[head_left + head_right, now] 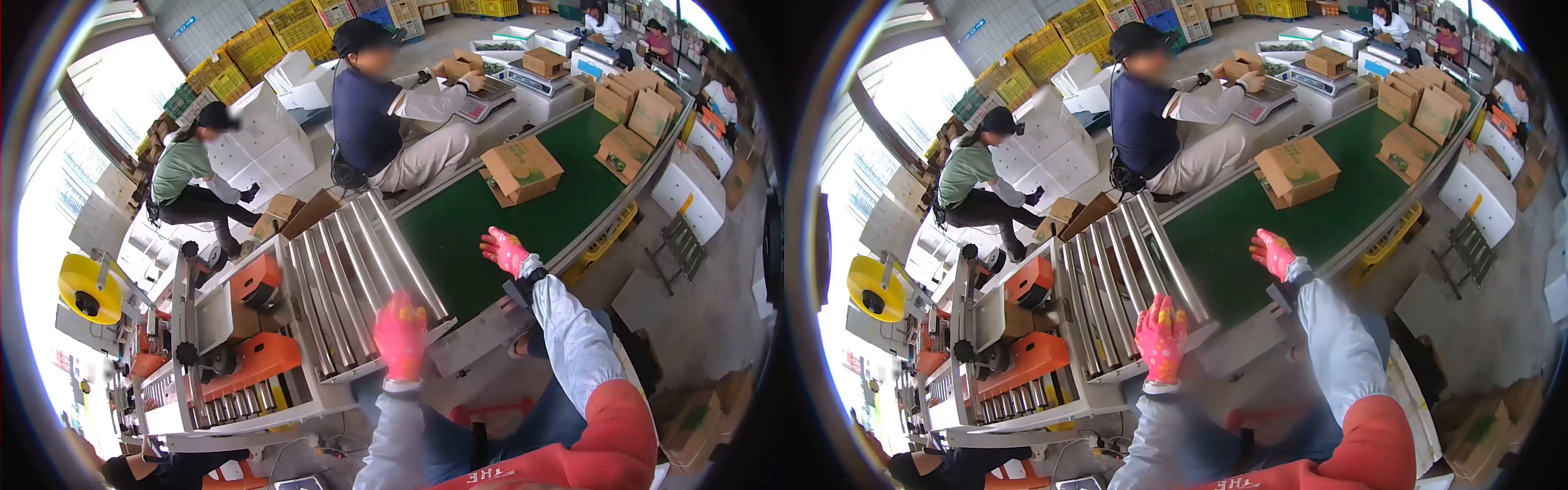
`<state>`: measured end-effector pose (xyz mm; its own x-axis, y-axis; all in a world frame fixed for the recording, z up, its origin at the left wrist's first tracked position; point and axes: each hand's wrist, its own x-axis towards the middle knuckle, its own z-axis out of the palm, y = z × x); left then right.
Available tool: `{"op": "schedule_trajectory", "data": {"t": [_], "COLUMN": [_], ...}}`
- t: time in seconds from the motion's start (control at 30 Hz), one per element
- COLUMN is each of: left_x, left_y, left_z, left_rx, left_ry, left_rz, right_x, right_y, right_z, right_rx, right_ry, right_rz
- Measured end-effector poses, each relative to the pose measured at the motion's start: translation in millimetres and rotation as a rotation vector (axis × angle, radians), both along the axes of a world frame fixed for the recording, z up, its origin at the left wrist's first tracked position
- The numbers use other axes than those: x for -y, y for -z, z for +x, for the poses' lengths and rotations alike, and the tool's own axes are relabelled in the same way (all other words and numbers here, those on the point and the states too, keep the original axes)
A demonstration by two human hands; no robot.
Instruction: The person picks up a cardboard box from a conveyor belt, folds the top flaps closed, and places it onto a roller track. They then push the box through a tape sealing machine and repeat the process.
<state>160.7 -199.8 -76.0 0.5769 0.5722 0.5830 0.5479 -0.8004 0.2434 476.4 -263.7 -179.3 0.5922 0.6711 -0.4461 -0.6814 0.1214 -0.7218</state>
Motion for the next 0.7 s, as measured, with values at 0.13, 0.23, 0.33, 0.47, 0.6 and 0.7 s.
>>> {"op": "schedule_trajectory", "data": {"t": [0.13,0.23,0.33,0.47,0.6,0.7], "left_x": [-1,0,1,4,1,13], "left_y": [1,-4,-7,-10,3,-7], "left_z": [1,3,3,5,4,11], "left_rx": [0.018,-0.001,-0.003,0.004,0.006,0.045], "left_ry": [-0.011,-0.016,-0.001,-0.014,-0.04,0.061], "left_rz": [-0.005,0.033,0.033,0.078,0.041,0.004], "right_x": [-31,-56,-56,-16,37,66], "right_y": [15,26,63,37,18,1], "right_z": [99,145,164,123,66,5], "right_rx": [0.01,-0.147,0.009,0.08,0.073,0.025], "right_ry": [0.178,0.345,0.364,0.389,0.155,0.089], "right_rz": [-0.003,0.137,0.09,0.069,0.099,0.029]}}
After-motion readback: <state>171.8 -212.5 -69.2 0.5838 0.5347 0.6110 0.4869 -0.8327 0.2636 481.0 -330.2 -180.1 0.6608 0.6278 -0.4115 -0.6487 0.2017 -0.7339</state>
